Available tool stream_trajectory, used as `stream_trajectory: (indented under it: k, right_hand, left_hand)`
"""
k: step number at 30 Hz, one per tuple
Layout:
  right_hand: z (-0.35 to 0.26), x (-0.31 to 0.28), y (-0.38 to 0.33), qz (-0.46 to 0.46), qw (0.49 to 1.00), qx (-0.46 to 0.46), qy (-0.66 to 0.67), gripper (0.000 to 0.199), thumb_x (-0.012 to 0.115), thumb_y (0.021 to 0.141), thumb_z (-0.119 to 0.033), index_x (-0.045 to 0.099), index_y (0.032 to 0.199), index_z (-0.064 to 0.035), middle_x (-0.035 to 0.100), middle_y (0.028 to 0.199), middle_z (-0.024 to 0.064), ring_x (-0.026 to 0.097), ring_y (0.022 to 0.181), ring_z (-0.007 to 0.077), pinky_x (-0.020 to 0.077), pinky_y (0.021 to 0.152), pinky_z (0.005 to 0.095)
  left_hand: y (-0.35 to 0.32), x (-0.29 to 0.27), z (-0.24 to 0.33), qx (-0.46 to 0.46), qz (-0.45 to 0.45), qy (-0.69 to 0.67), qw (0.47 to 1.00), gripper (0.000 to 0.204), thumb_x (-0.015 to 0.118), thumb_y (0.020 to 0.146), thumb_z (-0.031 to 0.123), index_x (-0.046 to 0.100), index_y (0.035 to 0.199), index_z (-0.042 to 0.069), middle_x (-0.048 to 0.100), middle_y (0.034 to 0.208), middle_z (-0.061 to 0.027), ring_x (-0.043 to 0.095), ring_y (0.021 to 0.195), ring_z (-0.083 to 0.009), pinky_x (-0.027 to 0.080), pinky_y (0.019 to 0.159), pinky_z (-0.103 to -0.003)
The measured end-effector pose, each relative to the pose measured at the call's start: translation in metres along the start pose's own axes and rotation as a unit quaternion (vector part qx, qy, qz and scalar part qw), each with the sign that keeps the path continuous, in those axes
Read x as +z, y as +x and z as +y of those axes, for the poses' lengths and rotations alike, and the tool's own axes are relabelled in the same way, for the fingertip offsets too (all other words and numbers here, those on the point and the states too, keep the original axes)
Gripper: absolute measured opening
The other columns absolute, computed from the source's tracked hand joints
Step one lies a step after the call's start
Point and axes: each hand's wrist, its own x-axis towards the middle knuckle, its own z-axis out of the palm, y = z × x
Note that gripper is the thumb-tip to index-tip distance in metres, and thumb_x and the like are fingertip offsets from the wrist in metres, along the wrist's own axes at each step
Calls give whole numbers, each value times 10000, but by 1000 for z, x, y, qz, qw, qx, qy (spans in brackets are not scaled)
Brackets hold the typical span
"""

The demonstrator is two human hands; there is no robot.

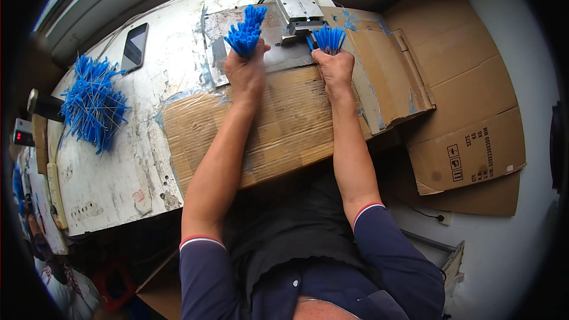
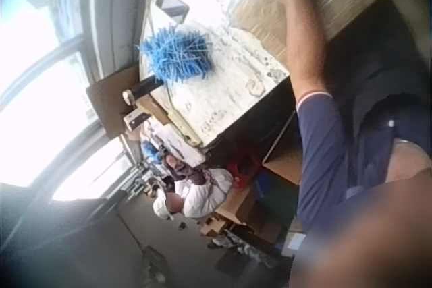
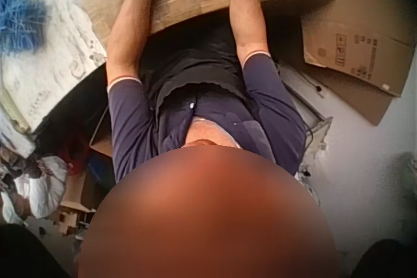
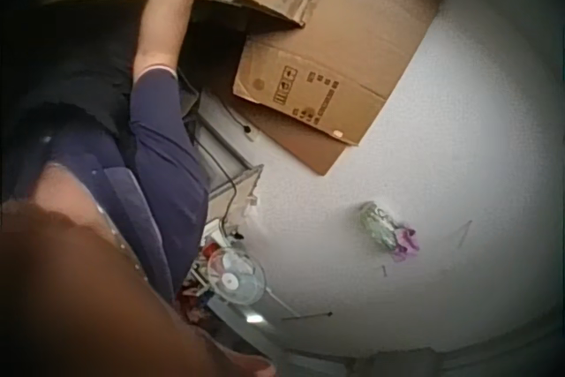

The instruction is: Assembling small blue fiber bundles into metal brush ferrules.

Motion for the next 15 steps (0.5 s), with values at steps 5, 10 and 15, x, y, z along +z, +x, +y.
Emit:
stream_trajectory:
  k: [5,10,15]
  right_hand:
    - [4,0,2,24,999,-28,-31,134,715,760,55,643,733,-54,577,716,-68,508,618,48,404,568,245]
    - [0,4,-5,27,995,-23,-93,87,723,778,0,653,738,-32,603,745,-66,512,673,54,437,639,255]
    - [6,5,-2,65,987,-66,-129,201,708,748,-156,628,639,-7,593,546,73,530,518,136,464,558,375]
  left_hand:
    - [-3,1,7,25,3,51,998,198,715,975,228,714,1017,35,763,918,-68,702,890,-127,529,819,-281]
    - [-3,1,2,58,49,26,997,152,749,939,174,734,1002,36,766,896,-53,672,833,-88,515,782,-273]
    - [-2,4,-1,72,65,53,994,183,780,912,163,735,1030,30,767,904,-47,658,837,-75,510,768,-263]
